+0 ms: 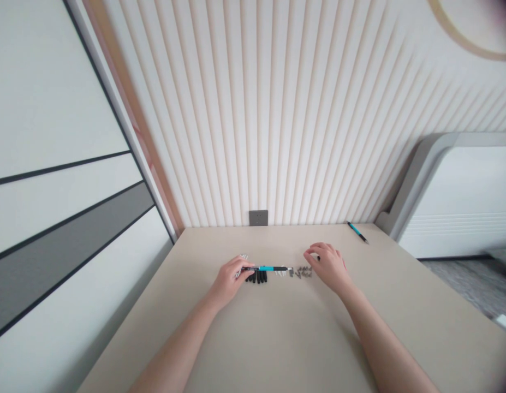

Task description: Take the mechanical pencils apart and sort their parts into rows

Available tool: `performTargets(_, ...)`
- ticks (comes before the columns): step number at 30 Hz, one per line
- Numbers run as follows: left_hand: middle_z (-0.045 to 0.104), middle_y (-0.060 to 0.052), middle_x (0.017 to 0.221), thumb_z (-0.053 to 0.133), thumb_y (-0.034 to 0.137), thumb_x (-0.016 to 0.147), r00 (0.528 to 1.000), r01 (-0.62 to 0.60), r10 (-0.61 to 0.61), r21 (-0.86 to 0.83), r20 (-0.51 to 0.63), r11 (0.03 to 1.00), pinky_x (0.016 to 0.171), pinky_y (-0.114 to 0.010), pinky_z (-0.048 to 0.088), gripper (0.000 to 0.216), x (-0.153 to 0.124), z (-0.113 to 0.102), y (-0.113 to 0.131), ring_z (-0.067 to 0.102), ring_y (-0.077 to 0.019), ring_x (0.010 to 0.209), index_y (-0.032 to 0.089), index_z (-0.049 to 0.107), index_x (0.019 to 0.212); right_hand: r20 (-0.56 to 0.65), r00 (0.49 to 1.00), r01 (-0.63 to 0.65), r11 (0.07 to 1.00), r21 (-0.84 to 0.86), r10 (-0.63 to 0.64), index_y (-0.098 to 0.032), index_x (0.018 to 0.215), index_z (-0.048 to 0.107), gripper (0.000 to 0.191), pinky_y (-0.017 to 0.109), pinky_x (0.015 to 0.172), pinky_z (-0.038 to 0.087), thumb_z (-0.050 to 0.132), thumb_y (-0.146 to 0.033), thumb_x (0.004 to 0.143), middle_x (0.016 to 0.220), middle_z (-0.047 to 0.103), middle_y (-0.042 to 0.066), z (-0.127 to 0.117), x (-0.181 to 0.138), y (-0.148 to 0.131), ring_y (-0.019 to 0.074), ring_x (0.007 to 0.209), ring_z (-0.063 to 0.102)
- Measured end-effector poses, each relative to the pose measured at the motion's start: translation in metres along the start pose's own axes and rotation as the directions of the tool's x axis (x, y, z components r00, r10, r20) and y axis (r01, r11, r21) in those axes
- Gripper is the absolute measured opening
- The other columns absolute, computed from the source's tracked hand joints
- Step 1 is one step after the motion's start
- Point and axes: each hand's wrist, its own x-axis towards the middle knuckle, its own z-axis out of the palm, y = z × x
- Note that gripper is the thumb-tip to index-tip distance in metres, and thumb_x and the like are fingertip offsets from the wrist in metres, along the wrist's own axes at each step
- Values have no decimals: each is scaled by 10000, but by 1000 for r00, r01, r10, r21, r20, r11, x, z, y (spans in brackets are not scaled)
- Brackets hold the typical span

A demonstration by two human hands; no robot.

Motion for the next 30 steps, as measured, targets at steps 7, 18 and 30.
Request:
performTargets(7, 668, -51, 871, 593, 260, 894, 1000, 7, -7, -2, -4, 1000, 761, -274, 504, 112, 0, -1, 2, 634, -162, 819, 192, 672, 935, 157, 987, 45, 999, -8, -43, -272, 843, 741, 200, 416, 917, 328, 570, -376, 836, 1122, 652, 49, 4, -7, -12, 269, 1094, 538)
performTargets(18, 662, -49, 866, 599, 278, 893, 1000, 22, -23, -19, -14, 1000, 744, -268, 502, 127, 1, -1, 4, 632, -157, 808, 189, 678, 936, 183, 983, 28, 999, 33, -33, -251, 734, 741, 205, 405, 909, 332, 564, -301, 824, 1080, 678, 50, 10, -7, -12, 261, 1093, 544)
performTargets(30, 664, -45, 878, 588, 278, 903, 997, 44, -43, 25, -69, 999, 720, -262, 501, 124, 0, -1, -1, 615, -147, 786, 200, 670, 953, 249, 968, -208, 615, 761, 19, -158, 874, 699, 411, 237, 496, 346, 624, -553, 789, 716, 650, 32, 8, -5, -28, 118, 576, 519)
